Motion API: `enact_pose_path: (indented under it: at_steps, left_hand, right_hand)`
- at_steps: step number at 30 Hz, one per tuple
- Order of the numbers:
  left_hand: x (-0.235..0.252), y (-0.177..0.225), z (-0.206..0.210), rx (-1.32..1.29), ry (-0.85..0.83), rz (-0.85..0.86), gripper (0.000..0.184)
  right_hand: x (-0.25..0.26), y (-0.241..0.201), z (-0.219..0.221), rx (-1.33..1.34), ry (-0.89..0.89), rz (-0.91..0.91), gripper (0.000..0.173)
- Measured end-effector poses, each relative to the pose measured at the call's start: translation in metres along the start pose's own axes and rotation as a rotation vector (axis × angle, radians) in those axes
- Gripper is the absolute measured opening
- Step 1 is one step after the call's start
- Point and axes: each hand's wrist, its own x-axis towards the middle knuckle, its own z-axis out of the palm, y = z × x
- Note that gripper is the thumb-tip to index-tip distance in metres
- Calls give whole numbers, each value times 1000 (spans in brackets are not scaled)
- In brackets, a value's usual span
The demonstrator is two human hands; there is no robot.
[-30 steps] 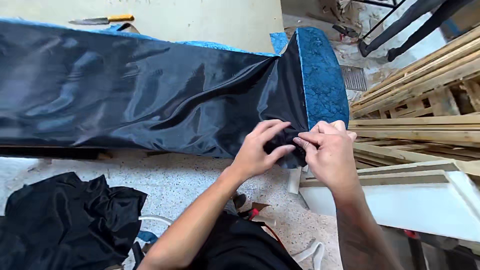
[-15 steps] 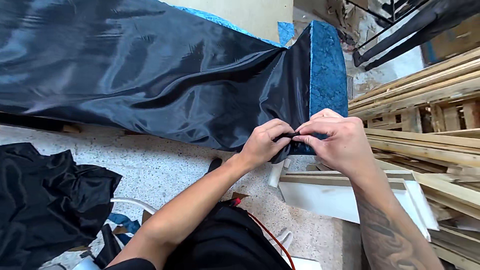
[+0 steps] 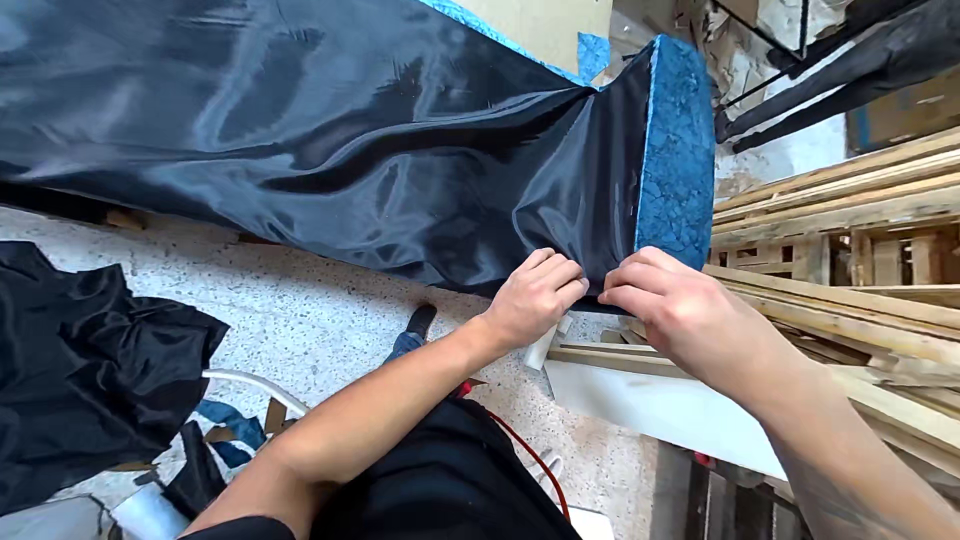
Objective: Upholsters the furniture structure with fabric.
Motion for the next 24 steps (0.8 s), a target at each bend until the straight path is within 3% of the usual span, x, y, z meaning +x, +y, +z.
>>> enact_pose_path:
  at_steps: [4,6,8,13,16,19,22,24]
  left_hand:
    - [4,7,-8,-126,-75,-141,13]
    - [11,16,-20,-234,-107,-206,34]
    - [14,22,-25,-326,-89,-164,46]
    - [-2,32,3,-460,-2,-145,38]
    - [-19,30,21,-432,5,-129,38]
    - [-26,26,28,-374,14,-71,38]
    - [-31,25,33,-364,5,-57,41]
    - [-34,28,35,-378,-7,-76,43]
  right_hand:
    - [-4,-1,-5,11,-5,-31,21]
    - [-4,-3,-9,5,-11,-34,19]
    - [-3,-4,-10,3,-20,-38,18]
    - [-7,-4,-15,6,-79,-18,17]
    - [-23,-24,-17,-13,-112,81,25]
    - [-43,-80,36,204,-196,188,21]
    - [-16,-131,131,505,-659,308,15]
    - [18,-151,187,688,-759,513,29]
